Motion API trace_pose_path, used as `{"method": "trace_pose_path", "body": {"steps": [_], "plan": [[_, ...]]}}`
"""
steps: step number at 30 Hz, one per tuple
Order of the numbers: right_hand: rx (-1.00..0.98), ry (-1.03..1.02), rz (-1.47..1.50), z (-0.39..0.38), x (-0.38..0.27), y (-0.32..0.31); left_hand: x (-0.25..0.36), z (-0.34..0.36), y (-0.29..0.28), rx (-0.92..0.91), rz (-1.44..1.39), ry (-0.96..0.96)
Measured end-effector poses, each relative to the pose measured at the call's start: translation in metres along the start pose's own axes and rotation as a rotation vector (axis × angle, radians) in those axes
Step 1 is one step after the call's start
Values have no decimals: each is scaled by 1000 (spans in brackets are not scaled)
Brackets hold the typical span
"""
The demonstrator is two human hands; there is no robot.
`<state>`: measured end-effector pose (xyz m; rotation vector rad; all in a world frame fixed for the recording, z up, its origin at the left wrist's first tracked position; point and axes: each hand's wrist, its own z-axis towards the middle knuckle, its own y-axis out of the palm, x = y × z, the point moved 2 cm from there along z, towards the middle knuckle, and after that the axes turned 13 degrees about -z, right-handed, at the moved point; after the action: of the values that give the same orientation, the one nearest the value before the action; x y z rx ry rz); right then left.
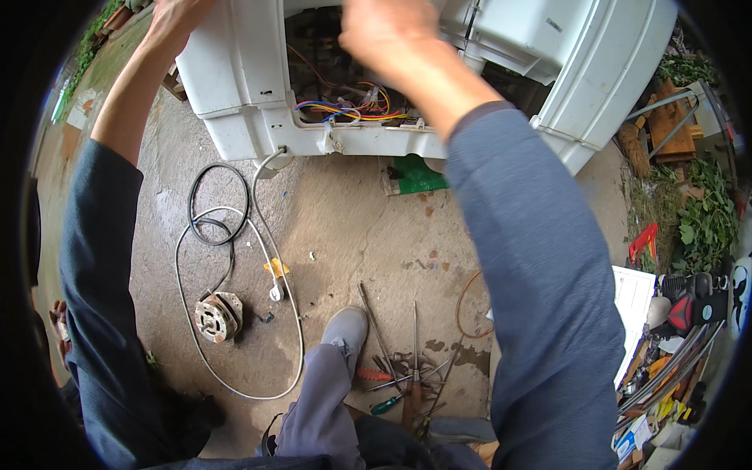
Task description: The person works on a disassembled washing machine, using a screwdriver to adjust internal components and wires. They manipulate hoses and electrical connections while seated on the ground in an outdoor workspace.
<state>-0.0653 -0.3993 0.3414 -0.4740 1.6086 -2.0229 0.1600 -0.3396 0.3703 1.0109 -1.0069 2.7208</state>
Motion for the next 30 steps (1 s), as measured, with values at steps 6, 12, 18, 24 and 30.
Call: {"method": "trace_pose_path", "body": {"steps": [6,12,18,24,30], "plan": [[124,-324,-327,3,-44,31,3,-7,3,104,57,62],[132,-257,-197,-2,-45,30,4,-8,0,88,3,58],[60,-40,-20,-6,-3,32,-4,0,-1,21,29,10],[89,-146,-1,4,-51,40,-5,-3,0,47,45,67],[184,-146,-198,-7,20,52,2,-4,-1,-5,-20,13]]}}
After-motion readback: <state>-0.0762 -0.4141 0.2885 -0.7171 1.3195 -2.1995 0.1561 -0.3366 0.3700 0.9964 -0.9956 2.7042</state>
